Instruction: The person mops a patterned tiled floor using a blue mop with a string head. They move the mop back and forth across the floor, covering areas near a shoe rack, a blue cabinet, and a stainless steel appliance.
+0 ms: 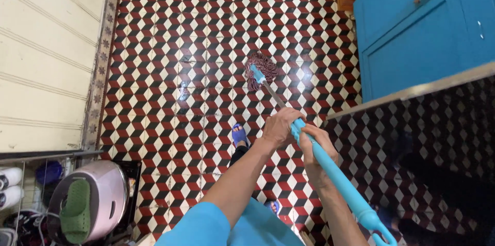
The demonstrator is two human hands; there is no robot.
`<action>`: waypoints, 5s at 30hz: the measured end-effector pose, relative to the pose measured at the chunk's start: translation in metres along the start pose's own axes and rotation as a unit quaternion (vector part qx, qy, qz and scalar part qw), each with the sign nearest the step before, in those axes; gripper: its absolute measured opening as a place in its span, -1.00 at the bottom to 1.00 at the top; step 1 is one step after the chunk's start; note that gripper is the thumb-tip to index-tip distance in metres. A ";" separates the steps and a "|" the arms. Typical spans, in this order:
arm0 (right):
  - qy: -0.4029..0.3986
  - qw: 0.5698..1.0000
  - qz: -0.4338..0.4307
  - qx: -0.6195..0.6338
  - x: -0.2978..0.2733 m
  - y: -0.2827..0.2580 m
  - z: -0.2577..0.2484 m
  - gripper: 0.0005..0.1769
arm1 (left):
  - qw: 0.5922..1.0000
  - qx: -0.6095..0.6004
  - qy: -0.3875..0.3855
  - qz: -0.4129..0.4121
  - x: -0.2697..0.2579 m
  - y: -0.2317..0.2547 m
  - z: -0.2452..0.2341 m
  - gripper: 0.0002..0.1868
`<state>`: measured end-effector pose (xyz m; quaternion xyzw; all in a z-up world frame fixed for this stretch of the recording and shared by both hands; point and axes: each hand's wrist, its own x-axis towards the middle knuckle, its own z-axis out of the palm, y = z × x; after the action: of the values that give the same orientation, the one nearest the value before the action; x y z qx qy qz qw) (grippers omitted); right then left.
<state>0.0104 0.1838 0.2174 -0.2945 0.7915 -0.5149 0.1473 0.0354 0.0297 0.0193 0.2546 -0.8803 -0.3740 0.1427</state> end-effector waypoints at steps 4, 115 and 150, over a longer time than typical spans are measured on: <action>-0.007 1.000 0.000 0.020 0.067 0.001 0.046 -0.72 | 1.000 -0.008 -0.004 -0.003 0.070 -0.040 -0.034 -0.44; -0.271 0.935 -0.228 -0.022 -0.099 -0.059 0.073 -0.58 | 0.996 -0.025 0.023 -0.084 -0.179 -0.017 -0.157 -0.53; -0.142 0.983 -0.102 -0.058 0.204 -0.137 0.408 -0.57 | 0.989 -0.104 -0.010 -0.109 0.138 -0.342 -0.321 -0.37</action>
<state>0.1129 -0.2803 0.1811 -0.4522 0.7565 -0.4336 0.1877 0.1791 -0.4371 -0.0047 0.3293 -0.8050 -0.4792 0.1181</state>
